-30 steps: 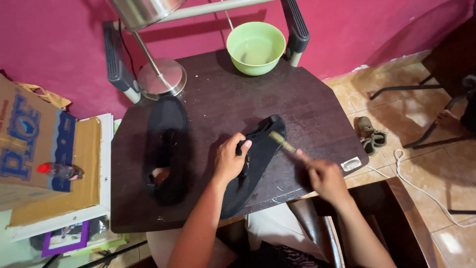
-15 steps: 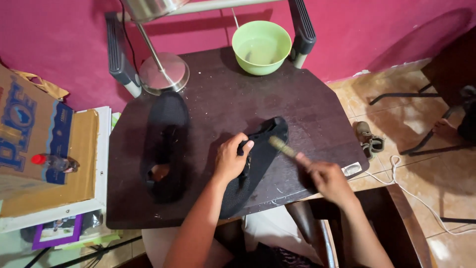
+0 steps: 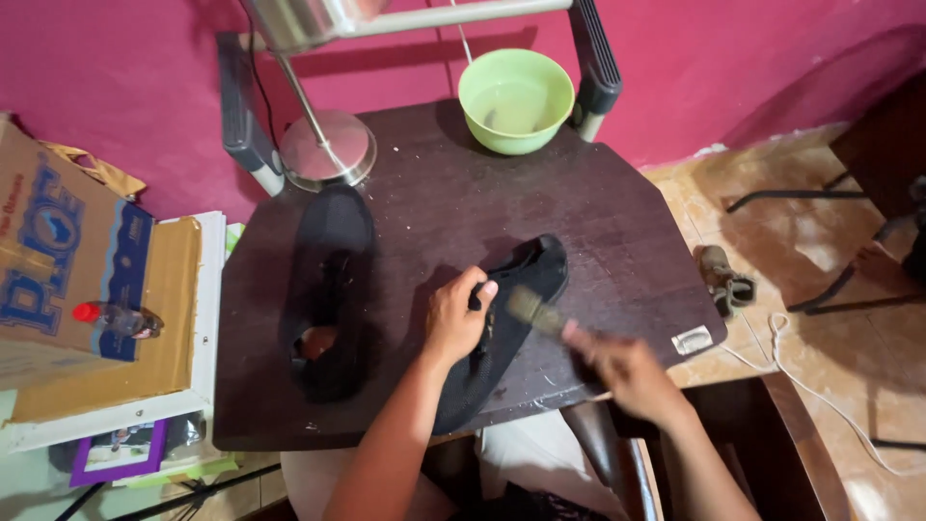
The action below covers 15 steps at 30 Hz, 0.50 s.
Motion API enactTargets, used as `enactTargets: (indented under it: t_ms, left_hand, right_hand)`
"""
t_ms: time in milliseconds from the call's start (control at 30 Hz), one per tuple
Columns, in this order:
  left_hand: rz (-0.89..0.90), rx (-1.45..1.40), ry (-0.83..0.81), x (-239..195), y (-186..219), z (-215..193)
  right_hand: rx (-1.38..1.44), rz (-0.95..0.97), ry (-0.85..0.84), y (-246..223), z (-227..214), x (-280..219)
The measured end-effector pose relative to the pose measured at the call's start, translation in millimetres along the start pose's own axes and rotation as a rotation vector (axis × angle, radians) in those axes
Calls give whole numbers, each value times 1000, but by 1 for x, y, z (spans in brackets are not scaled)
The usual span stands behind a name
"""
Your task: The person scrubs a black sneaker with a toothbrush, repeatedly dipping the brush into a green bowl of water and brushing the shoe's upper, laces, and sides. The person rotates the shoe to access different areas and continues scrubbing throughout the clip.
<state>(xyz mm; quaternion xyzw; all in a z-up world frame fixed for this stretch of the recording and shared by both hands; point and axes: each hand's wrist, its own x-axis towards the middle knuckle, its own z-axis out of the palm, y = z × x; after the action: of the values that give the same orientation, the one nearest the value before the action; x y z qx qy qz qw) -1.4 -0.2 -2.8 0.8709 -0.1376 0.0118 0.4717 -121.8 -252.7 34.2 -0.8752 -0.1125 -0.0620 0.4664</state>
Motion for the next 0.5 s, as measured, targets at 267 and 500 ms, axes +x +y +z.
enactTargets:
  t_ms: [267,500]
  left_hand:
    - [69,48,17,4,-7,5]
    - [96,56,13,2,-3,3]
  right_hand:
    - [108,52,-272,23,-13,-2]
    - [166,102,-592,28,-25,6]
